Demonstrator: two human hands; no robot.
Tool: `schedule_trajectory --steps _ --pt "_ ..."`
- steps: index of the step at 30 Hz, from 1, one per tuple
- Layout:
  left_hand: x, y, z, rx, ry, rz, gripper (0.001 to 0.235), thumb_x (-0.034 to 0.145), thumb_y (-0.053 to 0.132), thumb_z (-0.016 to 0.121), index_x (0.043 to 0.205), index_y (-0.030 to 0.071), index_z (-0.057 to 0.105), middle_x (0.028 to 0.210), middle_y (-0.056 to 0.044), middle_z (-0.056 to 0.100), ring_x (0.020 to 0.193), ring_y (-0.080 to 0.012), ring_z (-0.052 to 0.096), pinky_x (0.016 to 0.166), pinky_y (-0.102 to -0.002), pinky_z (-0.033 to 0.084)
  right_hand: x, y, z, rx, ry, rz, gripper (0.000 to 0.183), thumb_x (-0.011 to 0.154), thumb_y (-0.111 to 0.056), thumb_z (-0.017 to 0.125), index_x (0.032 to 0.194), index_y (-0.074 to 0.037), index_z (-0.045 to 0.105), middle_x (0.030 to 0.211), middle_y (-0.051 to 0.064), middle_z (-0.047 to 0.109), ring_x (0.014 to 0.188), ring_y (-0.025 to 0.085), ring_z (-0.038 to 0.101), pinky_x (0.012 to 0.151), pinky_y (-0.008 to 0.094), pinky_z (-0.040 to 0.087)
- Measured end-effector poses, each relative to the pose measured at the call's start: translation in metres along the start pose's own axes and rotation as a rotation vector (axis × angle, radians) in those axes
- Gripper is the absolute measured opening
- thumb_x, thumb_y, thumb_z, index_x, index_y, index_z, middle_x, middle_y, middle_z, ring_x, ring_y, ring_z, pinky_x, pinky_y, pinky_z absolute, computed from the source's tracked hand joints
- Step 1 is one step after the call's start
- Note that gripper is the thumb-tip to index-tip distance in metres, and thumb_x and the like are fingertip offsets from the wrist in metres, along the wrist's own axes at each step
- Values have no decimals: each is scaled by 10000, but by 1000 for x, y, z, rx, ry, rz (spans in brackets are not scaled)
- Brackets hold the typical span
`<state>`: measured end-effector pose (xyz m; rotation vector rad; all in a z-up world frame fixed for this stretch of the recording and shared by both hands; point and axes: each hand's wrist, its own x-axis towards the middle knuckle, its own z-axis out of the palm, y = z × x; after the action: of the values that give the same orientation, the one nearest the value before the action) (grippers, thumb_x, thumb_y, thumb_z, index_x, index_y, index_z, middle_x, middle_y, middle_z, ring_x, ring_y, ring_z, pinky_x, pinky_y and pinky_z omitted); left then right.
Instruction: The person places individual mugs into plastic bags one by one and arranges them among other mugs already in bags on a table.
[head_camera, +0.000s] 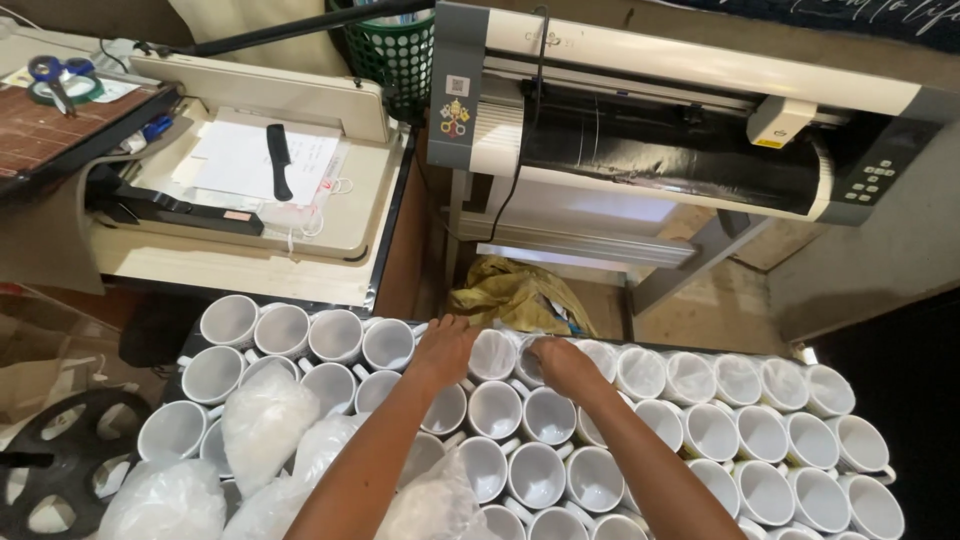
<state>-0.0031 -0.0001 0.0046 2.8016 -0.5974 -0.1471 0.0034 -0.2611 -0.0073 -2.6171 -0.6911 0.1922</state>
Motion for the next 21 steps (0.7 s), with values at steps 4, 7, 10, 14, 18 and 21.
schedule_trajectory --steps 4,7,10,14,18,21 --pt "2 -2 1 -43 12 -19 553 792 10 652 1334 108 612 1332 -132 588 1274 -345 490 1073 -502 373 27 6 21 -52 -301 262 192 853 -76 622 1000 -43 741 1071 193 717 1026 373 681 872 464 541" --pt "2 2 -10 -53 -29 -27 556 795 22 644 1343 116 616 1345 -143 580 1276 -339 495 1077 -485 379 42 44 58 -254 -447 75 227 772 -7 628 955 -22 762 1073 213 721 1041 374 680 881 444 549" --pt "11 6 -16 18 -106 -67 405 852 52 615 1250 104 668 1320 -142 605 1284 -318 518 1059 -460 412 36 19 12 -139 -490 63 192 881 -97 613 986 -43 765 1071 214 723 980 388 700 871 456 546" --pt "29 27 -7 -163 235 56 291 854 169 676 1121 64 720 1225 -196 629 1183 -356 541 986 -508 401 18 -16 -58 45 -106 236 270 843 -61 603 1045 -133 768 1055 161 753 984 355 699 858 477 539" --pt "52 59 13 -138 140 11 236 938 296 688 935 74 768 1149 -147 663 1162 -345 541 992 -512 396 10 1 -60 -26 -11 259 226 834 -189 744 1049 -121 751 1041 156 727 960 352 692 828 477 545" --pt "65 63 37 -72 155 -39 123 892 168 659 887 132 777 1129 -60 703 1151 -290 572 984 -474 423 5 1 -46 -42 48 216 256 834 -264 760 1061 -146 753 1055 93 751 965 327 705 804 469 551"
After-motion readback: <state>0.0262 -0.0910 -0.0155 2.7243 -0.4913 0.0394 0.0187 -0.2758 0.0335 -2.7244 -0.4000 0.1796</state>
